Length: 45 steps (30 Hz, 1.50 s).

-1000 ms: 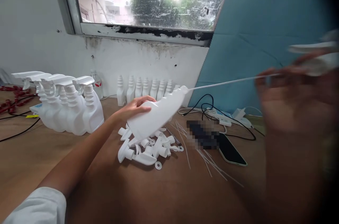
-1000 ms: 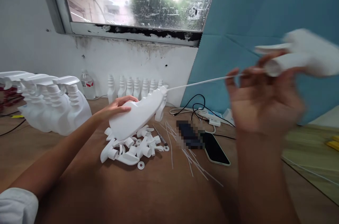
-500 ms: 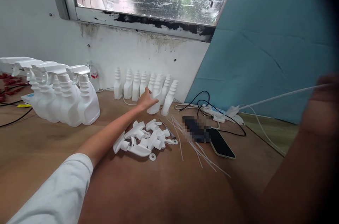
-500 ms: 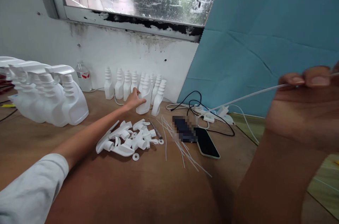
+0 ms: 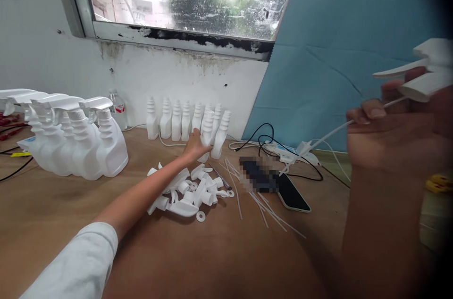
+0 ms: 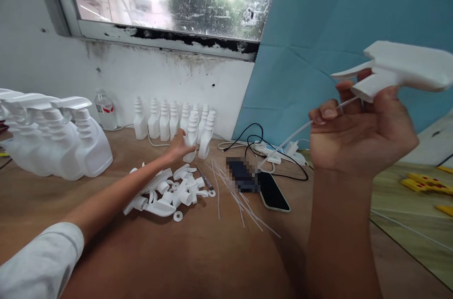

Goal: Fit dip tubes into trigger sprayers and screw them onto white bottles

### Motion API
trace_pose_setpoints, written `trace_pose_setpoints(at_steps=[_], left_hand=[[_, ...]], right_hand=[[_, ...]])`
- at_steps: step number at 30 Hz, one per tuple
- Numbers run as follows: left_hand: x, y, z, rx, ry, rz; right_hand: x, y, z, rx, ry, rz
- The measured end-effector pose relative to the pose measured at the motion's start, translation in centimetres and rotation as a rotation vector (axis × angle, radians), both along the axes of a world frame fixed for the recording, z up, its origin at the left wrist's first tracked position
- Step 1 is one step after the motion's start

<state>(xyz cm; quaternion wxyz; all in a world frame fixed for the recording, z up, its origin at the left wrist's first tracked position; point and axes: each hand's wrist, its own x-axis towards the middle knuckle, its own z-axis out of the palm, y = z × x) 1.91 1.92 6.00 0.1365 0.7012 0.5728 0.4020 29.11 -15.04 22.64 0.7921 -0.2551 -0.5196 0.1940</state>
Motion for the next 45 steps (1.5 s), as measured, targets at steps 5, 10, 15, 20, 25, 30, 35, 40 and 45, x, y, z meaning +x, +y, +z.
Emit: trace_pose_setpoints(at_steps=[5, 10, 15, 20, 25, 30, 35, 40, 45], left_hand=[[0.8, -0.5, -0.3, -0.017, 0.003, -0.018], [0.4, -1.1, 0.1, -0.053, -0.010, 0.004], [-1.7, -2.6, 2.3, 0.080, -0.132, 0.009], [-2.7, -5.5, 5.7, -0.026, -0.536, -0.320], [-2.4, -8.4, 7.7, -0.355, -0.568, -0.680], [-2.6, -8.9, 7.7, -0.268, -0.351, -0.681], [-2.9, -8.9, 8.1, -0.207, -0.368, -0.632], [-3.5, -8.6, 8.4, -0.230, -0.452, -0.576], [-4.5, -8.0, 8.5, -0.305, -0.644, -0.563]], right_hand=[[-1.0, -0.1, 0.0, 0.036, 0.173, 0.085], [-2.2, 0.7, -0.4, -0.115, 0.130, 0.228], [-4.5, 2.4, -2.2, -0.377, 0.098, 0.452], [-8.0, 4.2, -5.8, -0.750, 0.000, 0.722], [-11.2, 4.7, -9.1, -0.878, -0.160, 0.878], [-12.3, 4.4, -10.1, -0.903, -0.222, 0.859], [-12.3, 4.4, -10.1, -0.893, -0.224, 0.867], [-10.6, 6.0, -10.2, -0.881, -0.357, 0.713], [-7.8, 9.6, -13.2, -0.906, -0.523, 0.391]])
